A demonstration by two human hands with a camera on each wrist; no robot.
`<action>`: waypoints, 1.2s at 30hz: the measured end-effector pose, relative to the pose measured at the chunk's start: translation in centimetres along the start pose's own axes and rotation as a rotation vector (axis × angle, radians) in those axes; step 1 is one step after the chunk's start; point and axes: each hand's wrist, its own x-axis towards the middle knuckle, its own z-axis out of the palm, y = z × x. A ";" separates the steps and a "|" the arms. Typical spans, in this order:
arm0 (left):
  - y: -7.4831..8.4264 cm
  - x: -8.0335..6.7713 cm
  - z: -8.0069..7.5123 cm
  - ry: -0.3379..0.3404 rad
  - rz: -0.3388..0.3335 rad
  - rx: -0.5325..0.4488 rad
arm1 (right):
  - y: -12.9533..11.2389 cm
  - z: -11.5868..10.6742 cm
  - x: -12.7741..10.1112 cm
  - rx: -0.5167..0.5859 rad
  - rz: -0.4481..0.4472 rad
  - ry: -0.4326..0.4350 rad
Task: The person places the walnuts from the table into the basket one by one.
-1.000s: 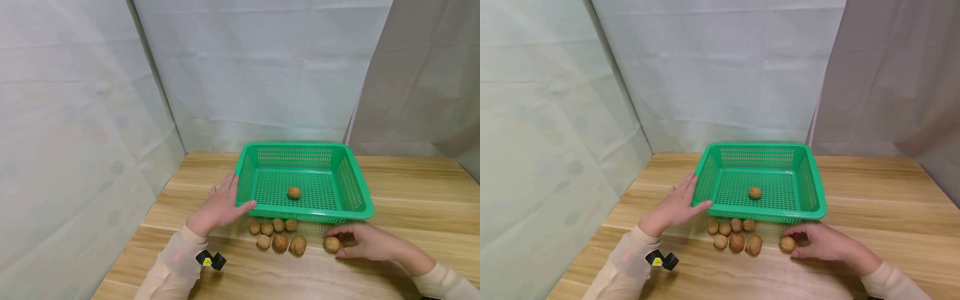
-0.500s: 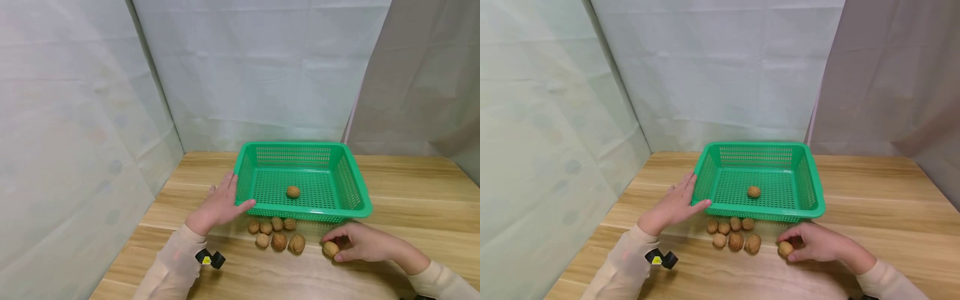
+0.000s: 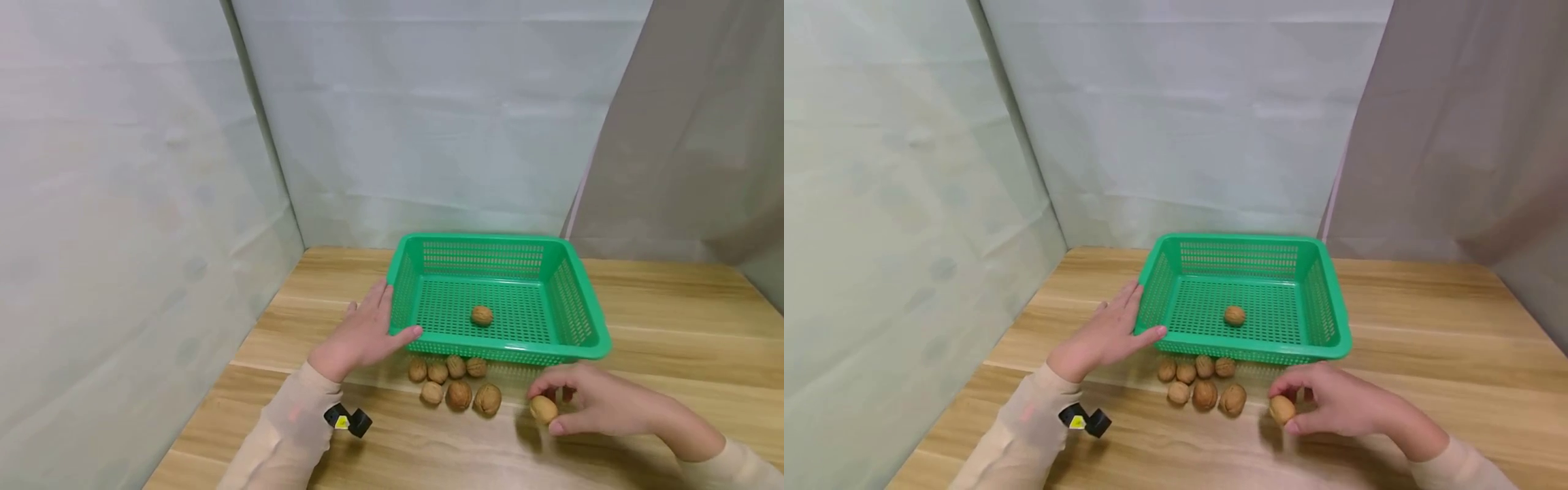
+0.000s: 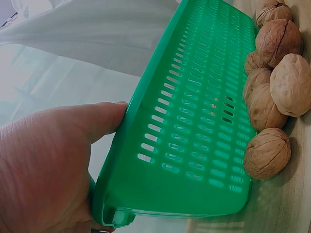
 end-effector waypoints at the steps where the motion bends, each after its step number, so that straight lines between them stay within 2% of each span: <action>1: 0.0 0.0 0.0 -0.001 -0.001 -0.001 | -0.4 -0.4 0.1 0.005 -0.027 0.015; 6: 0.2 -0.1 -0.1 -0.002 -0.004 0.003 | -2.6 -3.5 1.0 0.070 -0.088 0.059; 10: 0.3 0.0 -0.1 -0.022 -0.003 0.013 | -4.1 -6.8 2.2 0.115 -0.049 0.101; 16: 0.2 0.1 0.0 -0.009 -0.003 0.027 | -5.3 -11.9 5.4 0.090 0.147 0.183; 22: 0.4 -0.2 -0.2 -0.008 -0.008 0.011 | -3.8 -15.5 9.5 -0.023 0.353 0.263; 25: 0.7 -0.3 -0.1 -0.011 -0.005 0.011 | -2.2 -16.5 10.7 -0.052 0.415 0.283; 28: 1.0 -0.4 0.0 -0.014 0.003 0.017 | -0.5 -16.9 11.5 -0.021 0.432 0.273; 33: 1.2 -0.6 -0.1 -0.005 0.022 0.018 | 1.7 -16.2 12.1 0.092 0.444 0.257; 36: 1.2 -0.8 -0.3 0.004 0.024 0.021 | 2.5 -15.7 12.4 0.085 0.463 0.242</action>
